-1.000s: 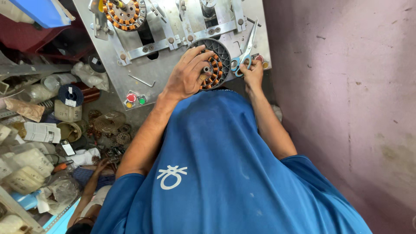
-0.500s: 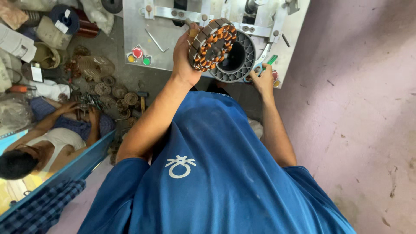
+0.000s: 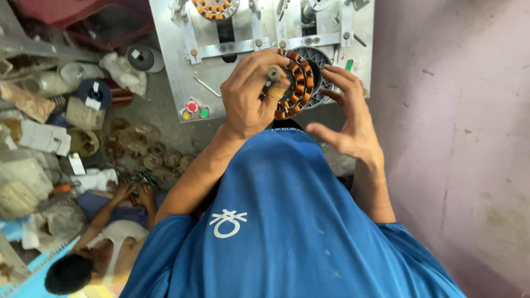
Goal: The person assembles a fan motor core by threading copper wires through the stator and securing connections. They use scissors to trim wires and a screwdriver to manipulate small components, handling the motor assembly by hand.
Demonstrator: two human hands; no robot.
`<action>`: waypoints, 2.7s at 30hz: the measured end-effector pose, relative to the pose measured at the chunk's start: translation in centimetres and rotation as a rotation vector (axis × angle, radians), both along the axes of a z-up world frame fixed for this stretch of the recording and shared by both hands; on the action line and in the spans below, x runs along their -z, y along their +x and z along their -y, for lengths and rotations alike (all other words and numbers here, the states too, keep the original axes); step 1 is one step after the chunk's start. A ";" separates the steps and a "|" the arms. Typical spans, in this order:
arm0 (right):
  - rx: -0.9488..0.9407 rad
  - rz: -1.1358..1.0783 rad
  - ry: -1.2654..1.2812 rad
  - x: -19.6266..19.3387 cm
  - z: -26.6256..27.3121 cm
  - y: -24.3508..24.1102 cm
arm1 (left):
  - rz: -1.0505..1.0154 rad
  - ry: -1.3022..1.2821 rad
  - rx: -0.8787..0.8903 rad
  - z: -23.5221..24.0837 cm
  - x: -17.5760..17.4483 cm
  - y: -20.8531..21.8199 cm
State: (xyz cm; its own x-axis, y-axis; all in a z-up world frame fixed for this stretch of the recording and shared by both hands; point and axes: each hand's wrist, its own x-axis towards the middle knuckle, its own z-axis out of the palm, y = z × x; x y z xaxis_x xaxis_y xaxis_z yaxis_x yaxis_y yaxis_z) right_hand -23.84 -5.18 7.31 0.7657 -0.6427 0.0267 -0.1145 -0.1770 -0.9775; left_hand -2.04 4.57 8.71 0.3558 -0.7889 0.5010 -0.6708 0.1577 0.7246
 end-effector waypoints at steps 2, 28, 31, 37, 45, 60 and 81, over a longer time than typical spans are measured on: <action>0.043 -0.218 -0.334 -2.0 -2.6 1.6 | 0.156 -0.004 0.104 0.4 -0.9 0.2; 1.691 -0.278 -1.759 -6.9 -4.4 -24.2 | -0.109 -0.360 1.291 5.2 -5.6 -18.7; 1.606 -0.172 -1.995 -8.8 0.8 -34.3 | -0.140 -0.229 1.247 7.4 -4.2 -21.3; 1.771 -0.724 -2.049 -10.9 11.6 -48.6 | -0.204 -0.013 1.131 11.2 -1.5 -26.3; 1.759 -0.500 -1.989 -9.4 10.9 -51.0 | -0.271 0.027 1.145 15.2 -1.3 -31.2; 1.349 0.745 -0.617 -13.6 -0.9 -26.6 | -0.252 -0.522 1.443 18.7 -14.9 -37.7; 1.170 0.990 -0.174 -13.4 -5.6 -21.1 | -0.062 -0.701 1.266 13.6 -15.9 -32.3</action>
